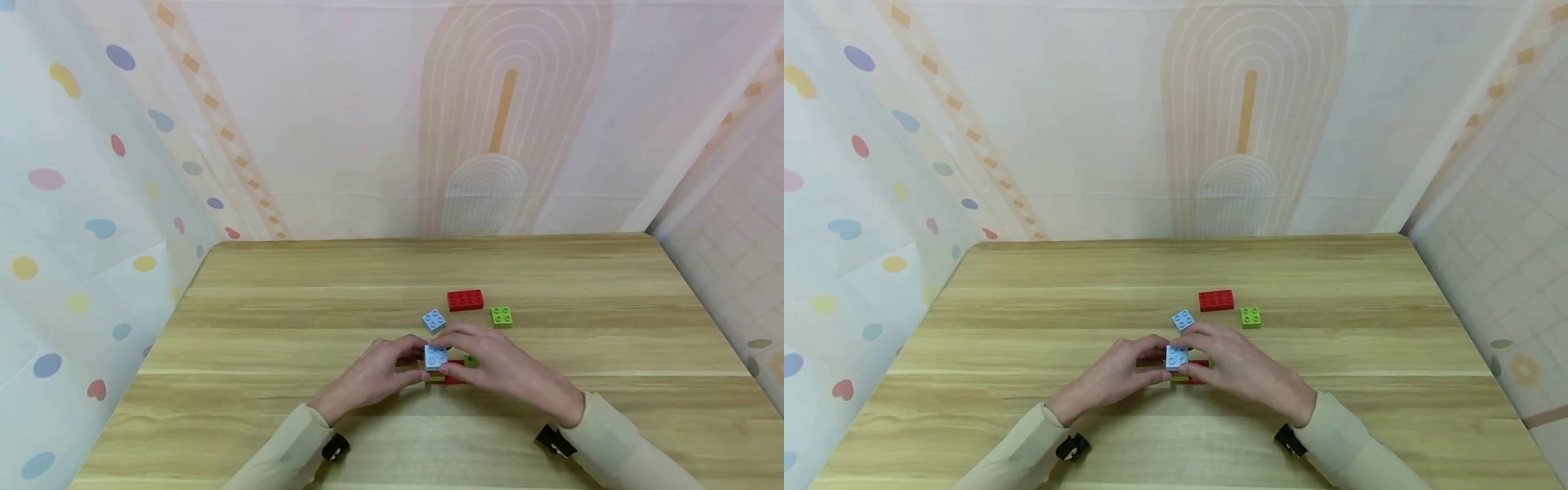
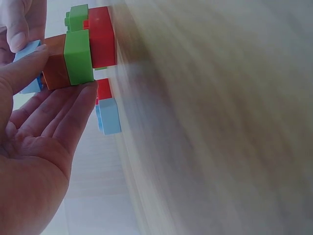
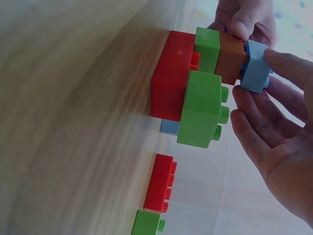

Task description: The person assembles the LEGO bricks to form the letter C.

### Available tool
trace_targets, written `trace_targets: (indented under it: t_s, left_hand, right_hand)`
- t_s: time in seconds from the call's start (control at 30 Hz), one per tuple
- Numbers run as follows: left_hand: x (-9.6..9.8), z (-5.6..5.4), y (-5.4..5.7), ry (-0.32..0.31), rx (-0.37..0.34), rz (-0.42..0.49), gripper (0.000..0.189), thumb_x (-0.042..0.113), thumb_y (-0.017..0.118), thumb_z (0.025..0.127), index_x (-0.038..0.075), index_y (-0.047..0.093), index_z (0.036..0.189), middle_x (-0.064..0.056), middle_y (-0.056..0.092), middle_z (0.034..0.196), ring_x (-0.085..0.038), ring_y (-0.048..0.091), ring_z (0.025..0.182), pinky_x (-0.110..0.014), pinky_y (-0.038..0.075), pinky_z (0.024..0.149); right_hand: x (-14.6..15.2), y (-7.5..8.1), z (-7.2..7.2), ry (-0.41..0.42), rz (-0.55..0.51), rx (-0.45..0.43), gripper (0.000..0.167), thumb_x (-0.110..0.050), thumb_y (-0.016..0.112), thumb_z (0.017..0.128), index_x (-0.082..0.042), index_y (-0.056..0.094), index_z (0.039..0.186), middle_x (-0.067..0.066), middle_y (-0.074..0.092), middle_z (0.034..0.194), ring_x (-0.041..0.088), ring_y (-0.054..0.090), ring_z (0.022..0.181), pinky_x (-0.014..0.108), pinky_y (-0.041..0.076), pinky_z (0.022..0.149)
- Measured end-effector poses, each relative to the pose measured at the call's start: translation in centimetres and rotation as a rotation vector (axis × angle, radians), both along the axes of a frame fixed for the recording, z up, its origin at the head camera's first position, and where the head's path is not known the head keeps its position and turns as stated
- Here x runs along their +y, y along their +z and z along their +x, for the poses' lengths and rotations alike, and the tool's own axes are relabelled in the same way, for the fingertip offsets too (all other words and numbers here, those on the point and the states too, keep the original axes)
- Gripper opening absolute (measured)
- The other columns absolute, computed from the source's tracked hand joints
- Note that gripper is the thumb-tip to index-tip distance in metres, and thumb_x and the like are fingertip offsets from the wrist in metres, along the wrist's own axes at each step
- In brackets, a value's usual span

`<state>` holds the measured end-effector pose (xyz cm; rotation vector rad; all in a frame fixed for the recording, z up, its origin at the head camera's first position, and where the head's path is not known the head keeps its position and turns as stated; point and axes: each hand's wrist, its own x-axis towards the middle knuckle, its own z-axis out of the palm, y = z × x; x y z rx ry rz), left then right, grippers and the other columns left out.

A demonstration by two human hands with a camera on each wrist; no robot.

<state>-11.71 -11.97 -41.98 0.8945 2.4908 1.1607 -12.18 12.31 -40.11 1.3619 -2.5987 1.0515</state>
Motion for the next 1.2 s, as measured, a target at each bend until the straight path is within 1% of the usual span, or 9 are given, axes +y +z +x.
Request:
trace_targets:
  t_s: [0.17,0.33,0.53,0.87,1.07,1.2]
  left_hand:
    - [0.02,-0.02,-0.07,-0.003,0.0,0.011,0.033,0.02,0.07,0.094,0.008,0.061,0.124,-0.005,0.069,0.12,-0.017,0.066,0.109,-0.028,0.052,0.093]
    - [0.02,0.0,0.03,-0.001,-0.009,0.009,0.033,0.02,0.071,0.094,0.009,0.061,0.124,-0.005,0.069,0.119,-0.015,0.065,0.109,-0.027,0.052,0.093]
    - [0.0,0.02,0.17,0.0,-0.024,-0.007,0.035,0.02,0.071,0.093,0.011,0.06,0.126,-0.002,0.068,0.12,-0.011,0.063,0.11,-0.027,0.051,0.095]
    - [-0.09,-0.09,0.09,-0.005,-0.051,0.009,0.035,0.018,0.071,0.094,0.011,0.06,0.126,-0.001,0.068,0.12,-0.009,0.063,0.109,-0.027,0.051,0.094]
    - [-0.11,-0.07,-0.01,0.001,-0.05,0.008,0.036,0.017,0.072,0.093,0.01,0.06,0.127,-0.003,0.068,0.122,-0.011,0.063,0.111,-0.027,0.051,0.094]
    - [-0.15,0.01,-0.07,-0.001,-0.048,0.02,0.037,0.017,0.072,0.092,0.01,0.06,0.126,-0.005,0.067,0.123,-0.013,0.063,0.112,-0.027,0.051,0.094]
  right_hand:
    - [-0.13,-0.03,0.03,-0.003,0.005,-0.002,0.032,-0.022,0.072,0.093,-0.012,0.067,0.123,-0.005,0.061,0.122,0.008,0.059,0.106,0.028,0.053,0.087]
    - [-0.24,-0.02,0.0,-0.003,0.011,0.01,0.031,-0.023,0.071,0.094,-0.013,0.067,0.122,-0.006,0.061,0.12,0.008,0.059,0.104,0.027,0.053,0.085]
    - [-0.29,0.03,-0.03,-0.007,0.014,0.002,0.03,-0.023,0.072,0.093,-0.013,0.068,0.121,-0.007,0.06,0.118,0.013,0.061,0.1,0.026,0.052,0.083]
    - [-0.55,0.28,-0.05,-0.023,0.039,-0.036,0.029,-0.021,0.074,0.091,-0.011,0.07,0.118,-0.004,0.06,0.117,0.017,0.061,0.096,0.027,0.054,0.081]
    - [-0.54,0.1,-0.18,-0.025,0.045,-0.033,0.025,-0.021,0.075,0.09,-0.012,0.071,0.114,-0.006,0.061,0.115,0.012,0.061,0.099,0.027,0.053,0.084]
    - [-0.58,0.19,-0.08,-0.03,0.05,-0.039,0.024,-0.022,0.076,0.089,-0.012,0.072,0.111,-0.007,0.061,0.112,0.013,0.062,0.097,0.027,0.054,0.084]
